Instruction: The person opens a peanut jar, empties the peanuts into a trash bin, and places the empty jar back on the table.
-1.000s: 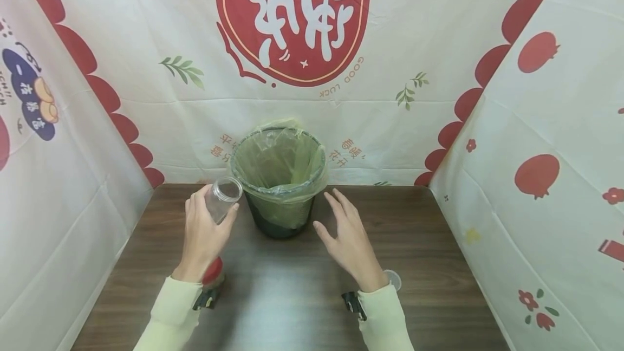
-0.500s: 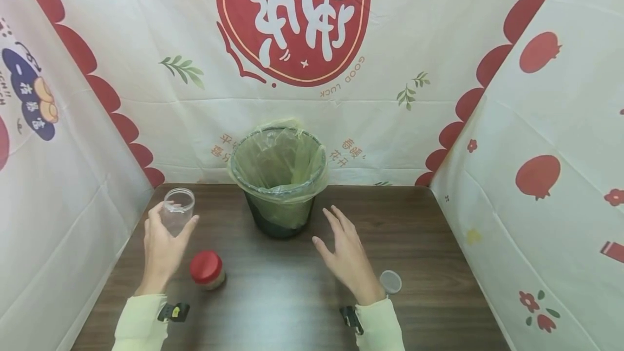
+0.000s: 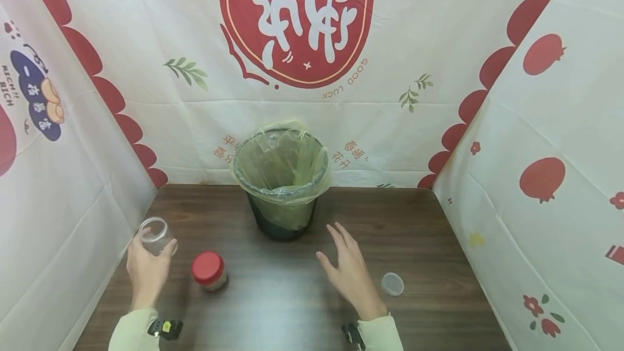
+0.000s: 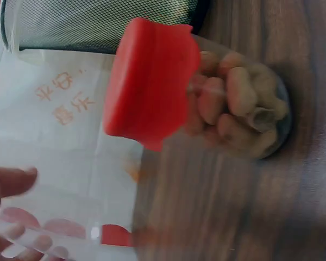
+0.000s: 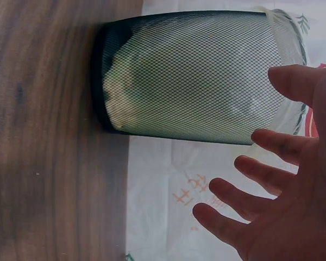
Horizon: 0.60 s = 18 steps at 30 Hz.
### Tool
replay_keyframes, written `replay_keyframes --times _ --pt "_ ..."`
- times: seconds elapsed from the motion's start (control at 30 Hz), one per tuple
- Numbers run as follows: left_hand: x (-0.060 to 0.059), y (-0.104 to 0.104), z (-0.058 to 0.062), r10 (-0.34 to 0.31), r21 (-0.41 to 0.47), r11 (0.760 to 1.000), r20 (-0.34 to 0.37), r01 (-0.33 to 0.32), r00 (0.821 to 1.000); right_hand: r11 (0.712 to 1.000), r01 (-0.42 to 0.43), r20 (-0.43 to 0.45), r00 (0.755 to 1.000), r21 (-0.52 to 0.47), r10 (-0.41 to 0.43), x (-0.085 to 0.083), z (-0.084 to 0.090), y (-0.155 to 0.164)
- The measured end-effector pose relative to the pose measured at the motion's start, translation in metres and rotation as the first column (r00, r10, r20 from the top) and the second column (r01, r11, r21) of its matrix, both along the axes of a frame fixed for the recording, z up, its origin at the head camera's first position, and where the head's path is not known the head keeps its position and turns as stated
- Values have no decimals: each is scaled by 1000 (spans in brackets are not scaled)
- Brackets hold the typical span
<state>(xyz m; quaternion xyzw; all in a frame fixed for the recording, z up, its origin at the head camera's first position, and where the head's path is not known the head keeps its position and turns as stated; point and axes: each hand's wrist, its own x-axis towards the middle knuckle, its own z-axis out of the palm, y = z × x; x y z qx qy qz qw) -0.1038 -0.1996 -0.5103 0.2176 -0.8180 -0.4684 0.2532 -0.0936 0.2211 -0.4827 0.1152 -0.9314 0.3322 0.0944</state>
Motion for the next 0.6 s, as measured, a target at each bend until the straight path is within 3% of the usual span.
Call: replay_keyframes --times 0.27,0.6 --pt "4 -13 -22 30 125 991 205 -56 978 1000 9 6 1000 -15 -9 5 -5 3" --pt "6 -14 -43 -2 79 997 276 -20 961 1000 19 13 1000 -11 -18 8 -9 7"
